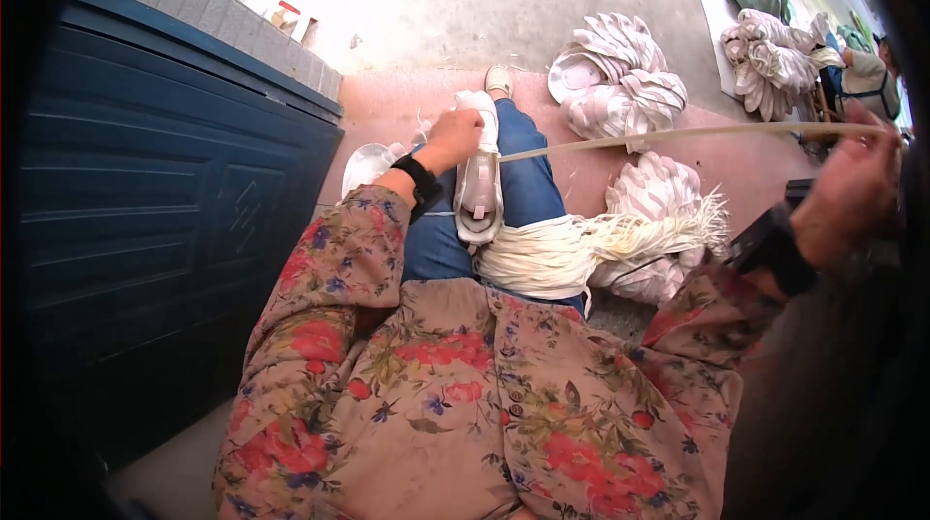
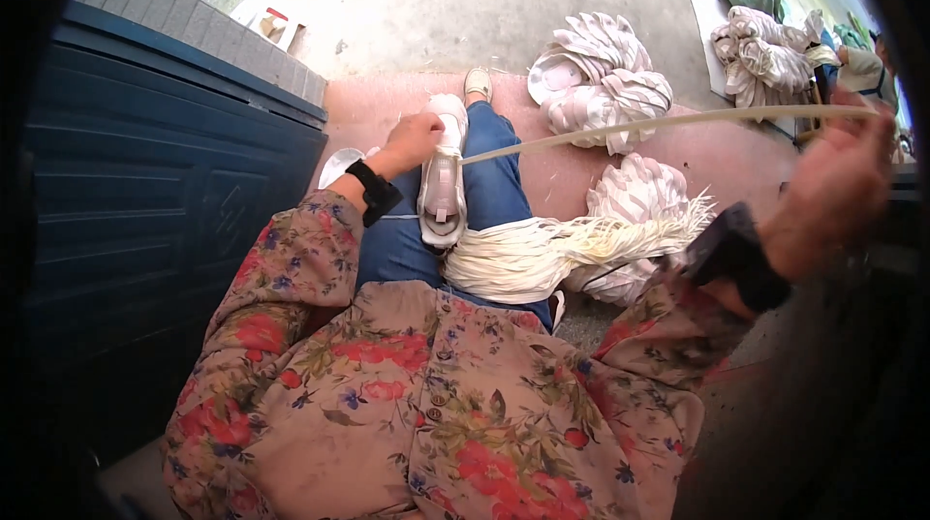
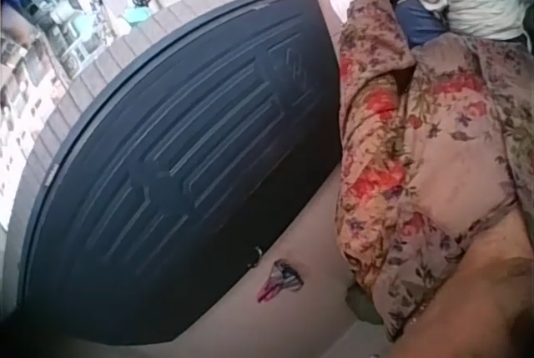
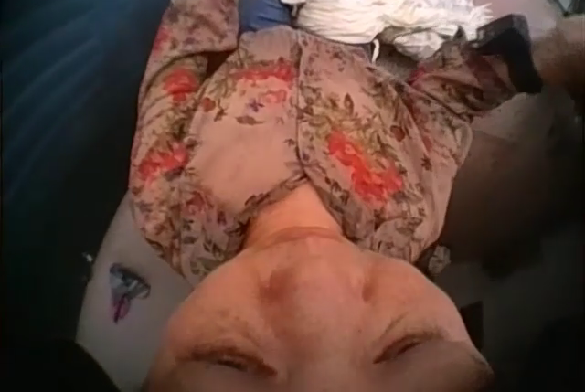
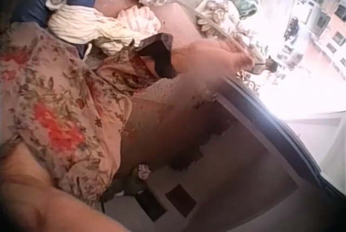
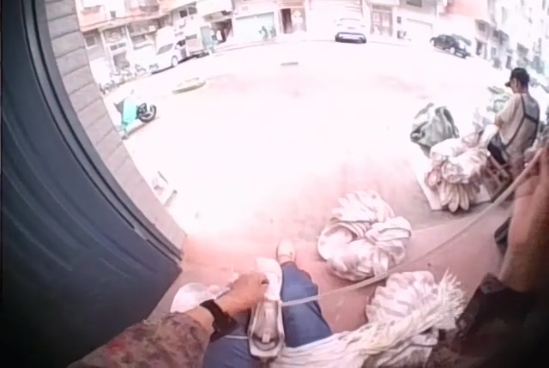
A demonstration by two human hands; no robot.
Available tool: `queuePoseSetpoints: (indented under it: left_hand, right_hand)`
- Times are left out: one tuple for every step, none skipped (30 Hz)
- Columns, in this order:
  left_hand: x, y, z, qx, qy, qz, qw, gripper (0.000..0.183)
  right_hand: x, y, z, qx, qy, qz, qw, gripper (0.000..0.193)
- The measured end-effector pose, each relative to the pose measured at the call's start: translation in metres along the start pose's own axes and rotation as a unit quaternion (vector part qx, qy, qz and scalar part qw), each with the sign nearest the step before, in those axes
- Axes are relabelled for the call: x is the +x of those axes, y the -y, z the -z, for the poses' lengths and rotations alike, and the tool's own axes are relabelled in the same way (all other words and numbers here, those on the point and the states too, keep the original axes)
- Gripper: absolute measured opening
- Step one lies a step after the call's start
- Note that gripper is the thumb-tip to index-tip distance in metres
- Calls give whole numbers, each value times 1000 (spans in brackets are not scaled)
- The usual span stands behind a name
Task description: Lacing multiple pairs of white sneakers and tying the laces.
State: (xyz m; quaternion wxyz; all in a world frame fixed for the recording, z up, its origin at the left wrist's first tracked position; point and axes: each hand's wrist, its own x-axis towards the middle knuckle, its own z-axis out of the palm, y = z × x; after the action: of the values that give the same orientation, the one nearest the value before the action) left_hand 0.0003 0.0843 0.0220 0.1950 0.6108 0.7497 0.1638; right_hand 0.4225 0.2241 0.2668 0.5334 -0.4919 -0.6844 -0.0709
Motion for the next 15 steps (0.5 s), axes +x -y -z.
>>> queuePoseSetpoints:
  left_hand:
    - [-7, 13, -1, 3, 2, 5, 1000, 15]
    - [-11, 23, -2, 1, 8, -12, 1000, 14]
    - [-12, 27, -3, -4, 18, -37, 999, 13]
    - [-22, 35, 2, -8, 8, -45, 999, 12]
    - [-22, 33, 4, -11, 11, -50, 999, 12]
    - [-24, 33, 7, -17, 55, -15, 998, 15]
    - [-23, 29, 10, -25, 99, 17, 995, 19]
    - [-22, 24, 11, -27, 103, 12, 994, 19]
    - [-22, 20, 12, 3, 38, -41, 998, 17]
    - [-22, 16, 13, 32, -27, -94, 995, 16]
    - [-21, 8, 12, 30, -25, -97, 995, 16]
    - [-21, -1, 11, 47, -9, -108, 993, 15]
    - [-19, -11, 9, 64, 8, -122, 990, 15]
    - [-19, -21, 9, 87, 34, -123, 988, 15]
    - [-19, -26, 9, 85, 35, -123, 988, 15]
  right_hand:
    - [-21, 13, -20, 277, 16, -149, 949, 24]
    - [-48, 38, -42, 521, 27, -282, 805, 23]
    - [-68, 49, -53, 607, 77, -309, 728, 19]
    - [-91, 61, -77, 658, 122, -379, 639, 18]
    - [-112, 64, -92, 665, 189, -422, 587, 15]
    - [-131, 85, -107, 614, 237, -468, 589, 12]
    - [-147, 97, -122, 581, 307, -494, 569, 13]
    - [-163, 111, -134, 559, 334, -531, 542, 12]
    - [-186, 120, -150, 505, 376, -537, 562, 13]
    - [-197, 134, -156, 486, 414, -520, 567, 11]
    - [-217, 135, -171, 436, 459, -475, 612, 11]
    - [-237, 132, -183, 407, 499, -457, 614, 14]
    - [-261, 128, -195, 405, 497, -459, 615, 14]
    - [-284, 122, -206, 370, 535, -380, 657, 13]
    - [-289, 126, -207, 332, 572, -294, 690, 11]
